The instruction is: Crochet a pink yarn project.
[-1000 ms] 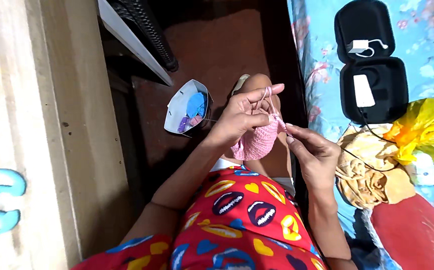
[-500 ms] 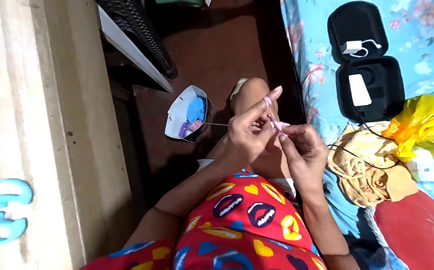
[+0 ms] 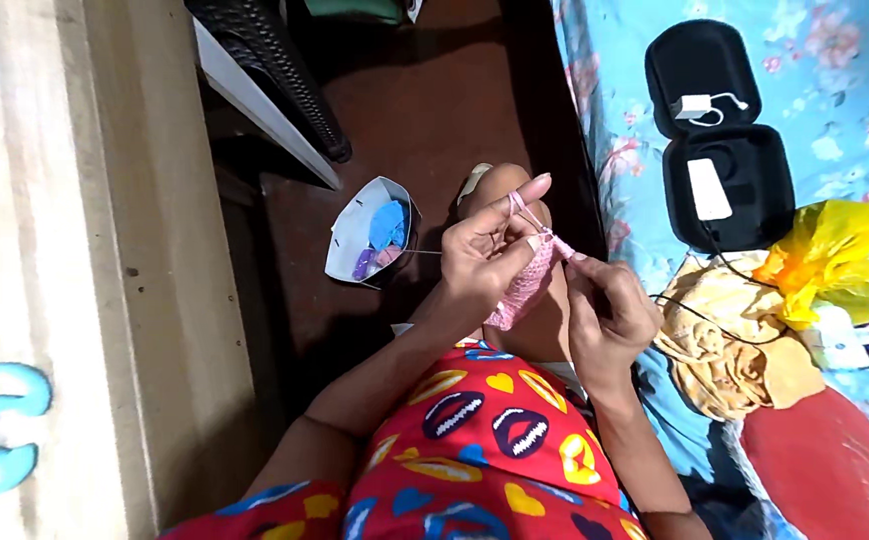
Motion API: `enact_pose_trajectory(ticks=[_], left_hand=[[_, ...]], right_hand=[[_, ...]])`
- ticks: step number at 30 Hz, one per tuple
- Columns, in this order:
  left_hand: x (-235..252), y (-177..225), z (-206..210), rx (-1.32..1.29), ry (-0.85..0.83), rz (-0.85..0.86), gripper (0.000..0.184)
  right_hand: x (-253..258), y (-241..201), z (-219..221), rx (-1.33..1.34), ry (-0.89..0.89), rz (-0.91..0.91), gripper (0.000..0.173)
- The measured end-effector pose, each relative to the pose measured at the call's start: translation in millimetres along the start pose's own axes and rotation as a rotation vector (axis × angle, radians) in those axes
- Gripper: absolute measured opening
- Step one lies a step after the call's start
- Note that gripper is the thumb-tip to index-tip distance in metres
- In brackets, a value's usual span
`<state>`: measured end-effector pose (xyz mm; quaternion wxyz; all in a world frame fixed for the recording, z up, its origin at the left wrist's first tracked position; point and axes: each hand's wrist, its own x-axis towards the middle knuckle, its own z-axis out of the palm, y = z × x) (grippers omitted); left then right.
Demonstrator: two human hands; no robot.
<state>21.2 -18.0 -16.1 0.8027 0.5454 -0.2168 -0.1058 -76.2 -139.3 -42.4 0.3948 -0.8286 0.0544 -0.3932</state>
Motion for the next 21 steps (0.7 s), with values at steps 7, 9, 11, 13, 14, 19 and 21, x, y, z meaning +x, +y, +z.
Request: enact_pose_trajectory(ticks=[7, 9, 11, 13, 14, 19, 21], left_hand=[[13.4, 4.6, -14.9, -0.039, -0.080, -0.170, 0.046], [17.1, 4.9, -19.1, -0.065, -0.106, -0.250, 0.047], [19.5, 4.0, -23.2, -0.097, -0.140, -0.283, 0.046], [19.7, 2.4, -24.0, -0.119, -0.161, -0.280, 0.045], [19.5, 1.7, -23.3, -0.119, -0.169, -0.261, 0.044], [16.5, -1.7, -22.0, -0.017, -0.200, -0.130, 0.039], [16.3, -0.6, -23.7, -0.014, -0.207, -0.138, 0.039]], right_hand=[[1.6, 1.4, -2.0, -0.177, -0.027, -0.118, 0.014], [1.5, 1.8, -4.3, -0.130, -0.057, -0.089, 0.014], [1.4, 1.6, -6.5, -0.011, -0.090, -0.002, 0.015], [1.6, 1.1, -9.7, 0.180, -0.126, 0.174, 0.017], [2.3, 0.4, -11.0, 0.270, -0.136, 0.263, 0.019], [-1.8, 0.6, -10.9, 0.038, -0.127, 0.125, 0.019], [-2.2, 0.3, -11.2, -0.099, -0.121, -0.002, 0.017]])
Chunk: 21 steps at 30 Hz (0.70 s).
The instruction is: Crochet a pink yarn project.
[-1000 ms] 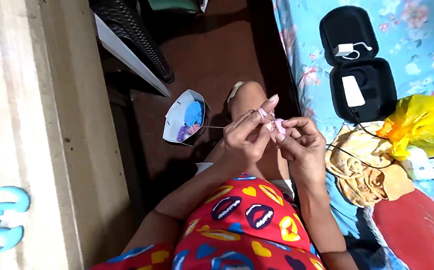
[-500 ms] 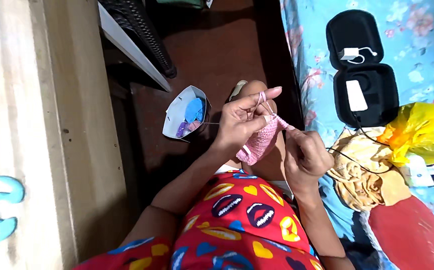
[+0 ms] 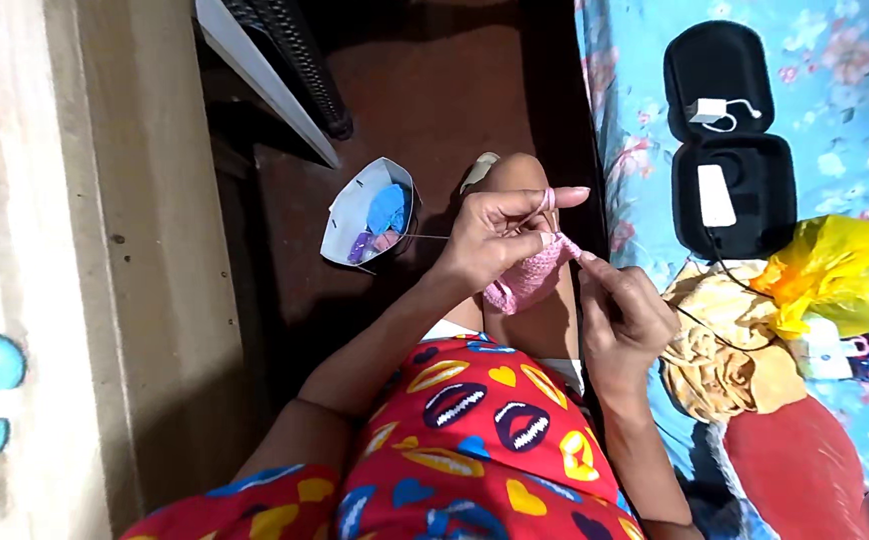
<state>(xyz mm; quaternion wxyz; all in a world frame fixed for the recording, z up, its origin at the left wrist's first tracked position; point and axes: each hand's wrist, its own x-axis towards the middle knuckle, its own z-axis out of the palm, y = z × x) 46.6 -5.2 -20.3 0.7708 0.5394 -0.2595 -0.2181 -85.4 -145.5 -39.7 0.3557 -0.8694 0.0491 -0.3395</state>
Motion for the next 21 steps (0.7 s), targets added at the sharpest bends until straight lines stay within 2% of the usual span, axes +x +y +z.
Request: enact_pose_trajectory(ticks=[4, 7, 10, 13, 15, 17, 21], left_hand=[[1.4, -0.3, -5.8, -0.082, -0.011, -0.132, 0.039], [3.1, 1.4, -8.4, -0.142, -0.024, -0.223, 0.040], [1.5, -0.2, -7.2, -0.156, -0.055, -0.168, 0.041], [-4.7, -1.8, 4.9, -0.061, -0.038, 0.034, 0.044], [-9.7, -3.9, 14.8, 0.024, 0.020, 0.167, 0.042], [-13.6, -6.0, 22.3, 0.082, 0.099, 0.232, 0.041], [-15.0, -4.3, 25.7, 0.060, 0.160, 0.177, 0.037]], right_hand=[[-0.5, -3.1, -3.3, -0.139, -0.017, -0.087, 0.020], [-1.1, -3.6, -4.7, -0.085, -0.031, -0.063, 0.019], [-1.5, -4.0, -7.3, 0.262, -0.088, 0.189, 0.021], [3.1, -7.2, -6.5, 0.655, -0.098, 0.503, 0.027], [5.3, -8.8, -4.9, 0.750, -0.073, 0.584, 0.028], [4.1, -9.9, -2.1, 0.649, -0.035, 0.512, 0.028], [-3.4, -2.6, 4.2, 0.227, 0.046, 0.151, 0.022]])
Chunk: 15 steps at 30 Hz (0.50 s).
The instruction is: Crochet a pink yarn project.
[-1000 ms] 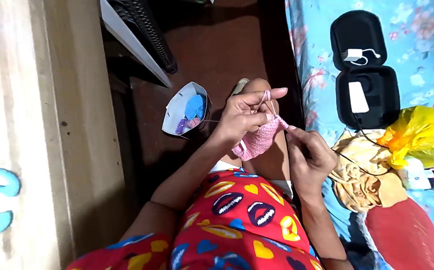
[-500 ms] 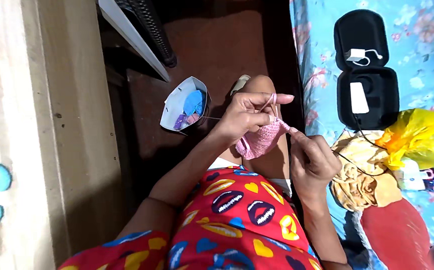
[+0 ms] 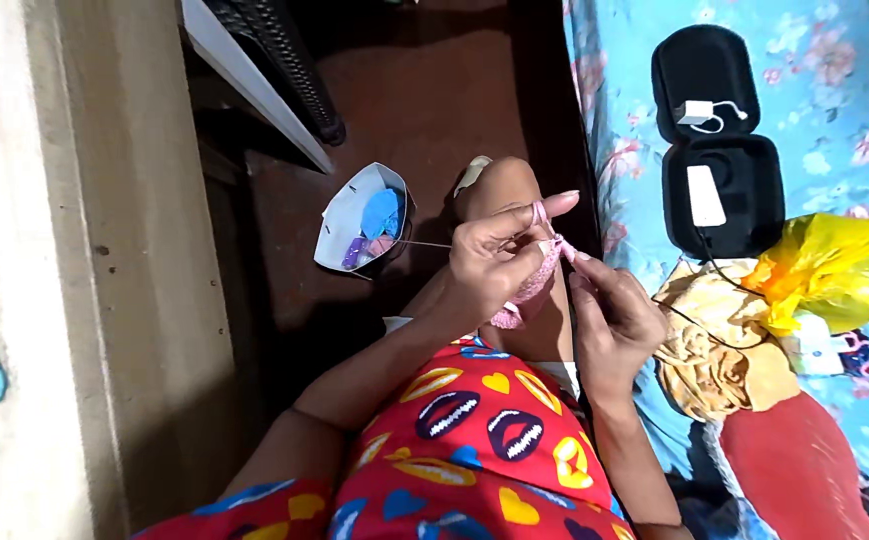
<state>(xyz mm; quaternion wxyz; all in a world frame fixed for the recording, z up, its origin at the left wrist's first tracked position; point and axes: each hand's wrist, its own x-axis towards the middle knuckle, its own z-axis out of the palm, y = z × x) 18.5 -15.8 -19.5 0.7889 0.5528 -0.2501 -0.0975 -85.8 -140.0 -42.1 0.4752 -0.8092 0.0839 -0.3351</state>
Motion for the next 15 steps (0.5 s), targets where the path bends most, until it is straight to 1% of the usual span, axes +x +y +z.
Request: enact_pose_trajectory(ticks=[2, 3, 6, 9, 12, 15], left_hand=[[4.0, -2.0, -4.0, -0.043, -0.036, -0.033, 0.038], [6.3, -3.2, -5.8, -0.066, -0.050, -0.051, 0.038], [12.8, -2.5, -11.4, -0.125, -0.073, -0.172, 0.038], [19.3, -0.7, -19.6, -0.167, -0.098, -0.318, 0.037], [23.7, 0.4, -24.8, -0.218, -0.154, -0.412, 0.038], [24.2, 1.9, -25.0, -0.271, -0.151, -0.487, 0.039]], right_hand=[[1.0, 1.3, 0.0, -0.188, 0.026, -0.141, 0.020], [1.1, 0.9, -0.3, -0.259, 0.031, -0.182, 0.020], [0.8, 0.0, -2.4, -0.378, 0.022, -0.244, 0.020], [0.8, 1.0, -6.1, -0.368, -0.025, -0.251, 0.019], [1.3, 1.4, -9.7, -0.299, -0.072, -0.229, 0.019], [2.5, 2.8, -14.0, -0.117, -0.133, -0.119, 0.020]])
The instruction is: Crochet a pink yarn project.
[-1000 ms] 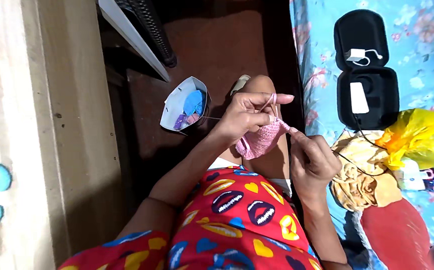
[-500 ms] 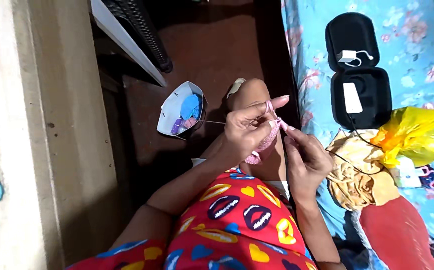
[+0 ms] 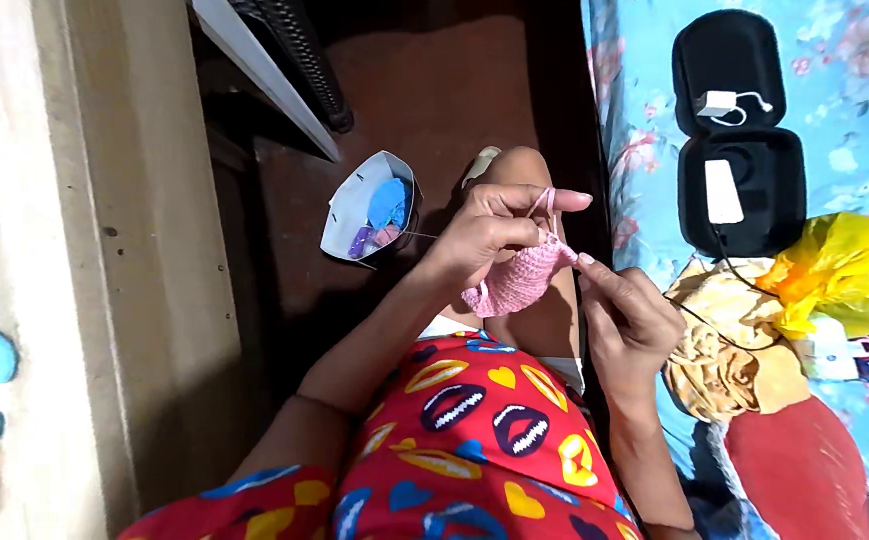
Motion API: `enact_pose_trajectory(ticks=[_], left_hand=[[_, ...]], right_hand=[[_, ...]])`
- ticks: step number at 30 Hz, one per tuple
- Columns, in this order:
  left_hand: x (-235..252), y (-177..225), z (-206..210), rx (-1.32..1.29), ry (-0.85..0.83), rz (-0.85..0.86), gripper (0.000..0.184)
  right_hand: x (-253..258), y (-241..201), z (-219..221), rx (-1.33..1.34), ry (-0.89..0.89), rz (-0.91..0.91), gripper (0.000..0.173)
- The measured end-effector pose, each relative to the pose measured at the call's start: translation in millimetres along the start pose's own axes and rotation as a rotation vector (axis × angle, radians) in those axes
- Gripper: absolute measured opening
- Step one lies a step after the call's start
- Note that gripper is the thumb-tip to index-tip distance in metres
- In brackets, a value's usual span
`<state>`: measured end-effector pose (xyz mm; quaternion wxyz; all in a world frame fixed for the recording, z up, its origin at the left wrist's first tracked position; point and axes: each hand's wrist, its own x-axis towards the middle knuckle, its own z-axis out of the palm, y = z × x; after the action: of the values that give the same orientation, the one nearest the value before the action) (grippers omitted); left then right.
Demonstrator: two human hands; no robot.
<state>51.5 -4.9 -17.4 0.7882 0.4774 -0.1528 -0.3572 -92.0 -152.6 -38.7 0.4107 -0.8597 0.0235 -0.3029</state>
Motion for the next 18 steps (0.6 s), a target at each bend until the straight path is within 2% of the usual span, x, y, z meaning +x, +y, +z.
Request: enact_pose_trajectory(ticks=[8, 11, 15, 18], left_hand=[[-0.9, 1.2, -1.8, -0.120, -0.035, -0.083, 0.038], [-1.5, -2.0, 0.0, -0.108, -0.034, -0.057, 0.038], [-4.2, -12.2, 6.1, 0.069, -0.043, 0.116, 0.038], [-9.3, -17.2, 8.4, 0.077, -0.036, 0.124, 0.039]], right_hand=[[1.5, 1.4, -4.1, 0.479, -0.072, 0.338, 0.027], [3.3, 4.2, -2.7, 0.670, -0.109, 0.482, 0.030], [14.1, -2.5, 0.9, 0.654, -0.210, 0.422, 0.040], [17.7, -3.1, 1.9, 0.667, -0.248, 0.372, 0.037]])
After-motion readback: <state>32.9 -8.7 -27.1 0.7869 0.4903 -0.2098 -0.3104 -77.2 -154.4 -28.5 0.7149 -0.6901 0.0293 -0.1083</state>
